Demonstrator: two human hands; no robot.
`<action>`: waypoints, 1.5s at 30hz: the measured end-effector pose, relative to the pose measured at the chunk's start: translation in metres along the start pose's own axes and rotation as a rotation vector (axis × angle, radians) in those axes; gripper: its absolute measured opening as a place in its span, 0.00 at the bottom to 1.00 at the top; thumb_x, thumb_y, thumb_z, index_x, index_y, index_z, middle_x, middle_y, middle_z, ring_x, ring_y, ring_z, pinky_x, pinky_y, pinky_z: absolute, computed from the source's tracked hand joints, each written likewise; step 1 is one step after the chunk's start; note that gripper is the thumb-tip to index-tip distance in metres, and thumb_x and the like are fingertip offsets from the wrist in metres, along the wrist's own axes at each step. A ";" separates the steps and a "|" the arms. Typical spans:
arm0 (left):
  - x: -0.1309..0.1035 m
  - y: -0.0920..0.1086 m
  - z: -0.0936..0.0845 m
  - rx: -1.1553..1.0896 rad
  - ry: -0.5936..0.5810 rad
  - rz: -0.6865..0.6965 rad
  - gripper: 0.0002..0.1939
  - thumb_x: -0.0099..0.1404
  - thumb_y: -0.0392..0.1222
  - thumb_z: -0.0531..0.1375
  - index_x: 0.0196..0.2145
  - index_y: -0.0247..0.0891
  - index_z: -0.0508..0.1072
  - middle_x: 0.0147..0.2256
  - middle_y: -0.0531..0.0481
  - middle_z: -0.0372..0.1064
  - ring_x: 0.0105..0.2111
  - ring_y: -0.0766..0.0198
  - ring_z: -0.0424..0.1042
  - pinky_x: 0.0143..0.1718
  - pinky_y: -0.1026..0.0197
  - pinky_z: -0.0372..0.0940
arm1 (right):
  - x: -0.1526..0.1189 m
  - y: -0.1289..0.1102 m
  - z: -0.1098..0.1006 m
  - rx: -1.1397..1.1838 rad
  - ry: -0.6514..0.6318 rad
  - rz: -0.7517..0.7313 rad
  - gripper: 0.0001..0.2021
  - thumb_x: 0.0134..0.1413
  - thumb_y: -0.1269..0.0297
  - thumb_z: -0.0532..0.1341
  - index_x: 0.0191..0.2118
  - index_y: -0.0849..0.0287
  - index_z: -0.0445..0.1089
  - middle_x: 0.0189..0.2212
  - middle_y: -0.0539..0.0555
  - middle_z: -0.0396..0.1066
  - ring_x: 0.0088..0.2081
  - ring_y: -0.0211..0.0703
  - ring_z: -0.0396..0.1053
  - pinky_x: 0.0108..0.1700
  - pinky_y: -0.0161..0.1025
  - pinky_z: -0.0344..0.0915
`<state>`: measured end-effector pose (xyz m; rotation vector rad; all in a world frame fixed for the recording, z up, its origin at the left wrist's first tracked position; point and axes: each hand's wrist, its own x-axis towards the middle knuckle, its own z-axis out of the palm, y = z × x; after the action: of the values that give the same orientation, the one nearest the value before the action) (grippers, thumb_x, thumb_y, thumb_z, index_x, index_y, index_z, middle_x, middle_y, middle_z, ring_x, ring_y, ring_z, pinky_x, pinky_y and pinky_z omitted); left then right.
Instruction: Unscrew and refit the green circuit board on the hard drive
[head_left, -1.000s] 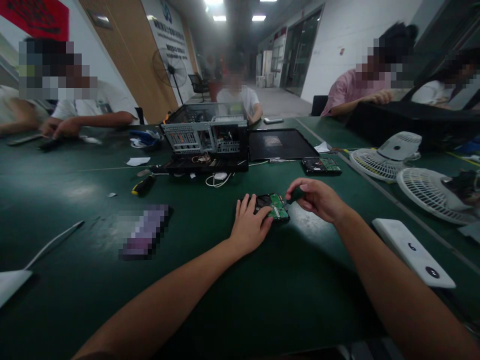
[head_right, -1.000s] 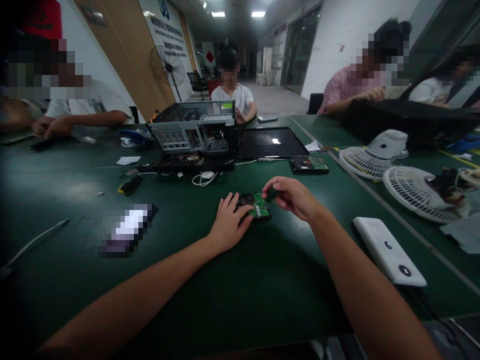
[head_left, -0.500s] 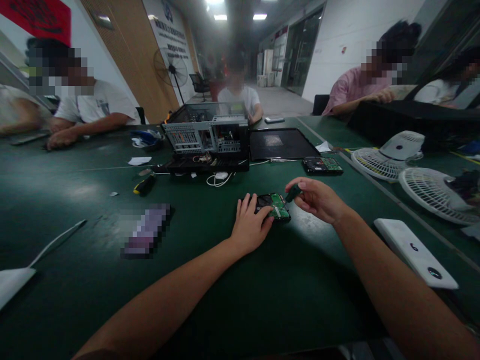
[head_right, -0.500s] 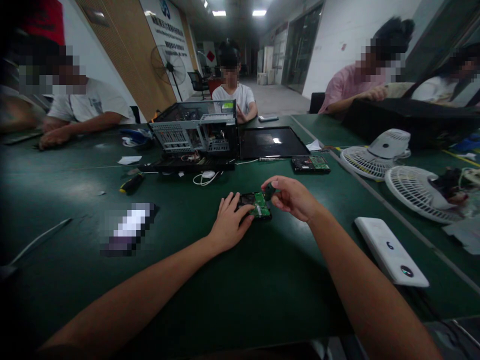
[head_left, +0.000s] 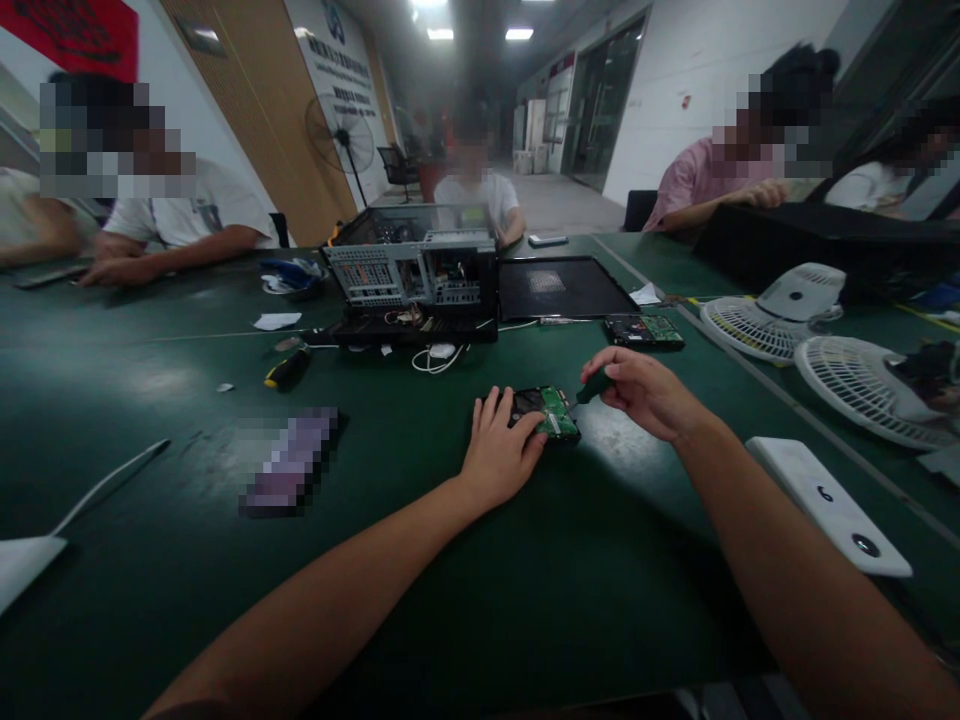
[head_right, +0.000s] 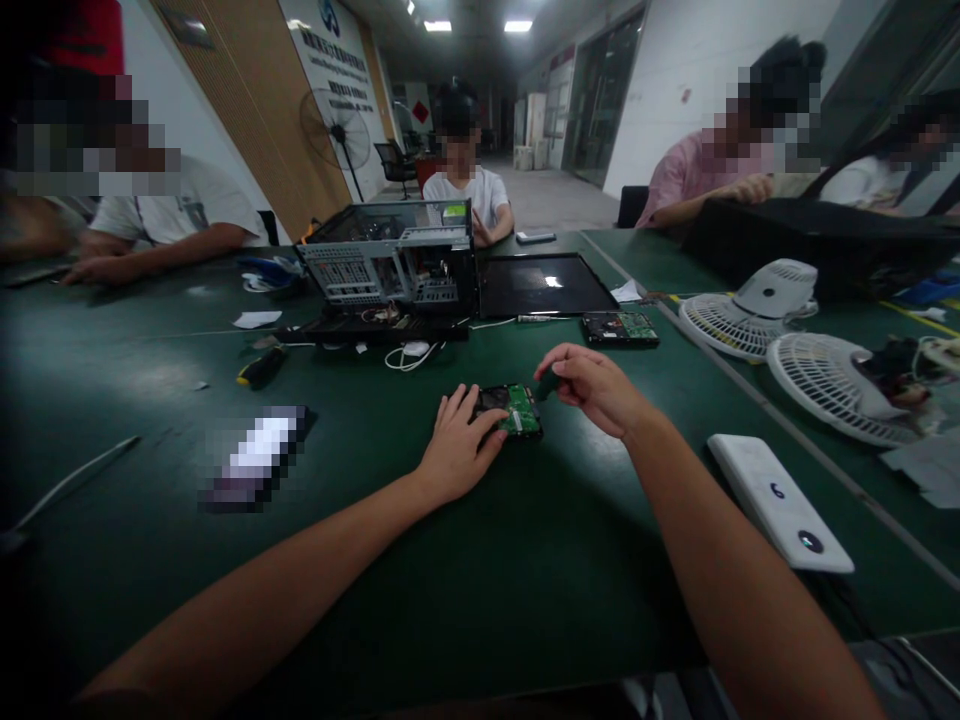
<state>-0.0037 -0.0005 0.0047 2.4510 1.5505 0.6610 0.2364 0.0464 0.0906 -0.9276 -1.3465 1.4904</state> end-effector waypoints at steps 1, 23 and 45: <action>0.000 0.000 0.000 -0.001 -0.001 -0.001 0.18 0.76 0.52 0.54 0.59 0.53 0.71 0.72 0.46 0.48 0.73 0.41 0.39 0.69 0.29 0.41 | -0.001 -0.001 0.000 0.007 -0.003 0.014 0.05 0.51 0.65 0.65 0.36 0.58 0.73 0.36 0.54 0.75 0.27 0.34 0.61 0.23 0.34 0.50; -0.001 0.001 0.001 0.006 0.031 0.009 0.17 0.76 0.50 0.55 0.59 0.52 0.72 0.71 0.44 0.49 0.72 0.41 0.41 0.68 0.30 0.42 | -0.004 -0.001 0.019 0.044 -0.087 0.088 0.11 0.57 0.59 0.64 0.42 0.59 0.76 0.39 0.55 0.75 0.20 0.29 0.57 0.14 0.32 0.41; 0.000 0.002 0.001 -0.001 0.015 -0.002 0.17 0.75 0.51 0.55 0.59 0.52 0.72 0.71 0.45 0.49 0.73 0.40 0.41 0.69 0.30 0.41 | -0.002 -0.002 0.004 0.038 -0.030 0.047 0.08 0.55 0.60 0.64 0.37 0.56 0.66 0.42 0.58 0.79 0.21 0.33 0.59 0.19 0.33 0.46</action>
<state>-0.0016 -0.0012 0.0047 2.4488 1.5581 0.6809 0.2336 0.0428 0.0933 -0.9210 -1.3218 1.5661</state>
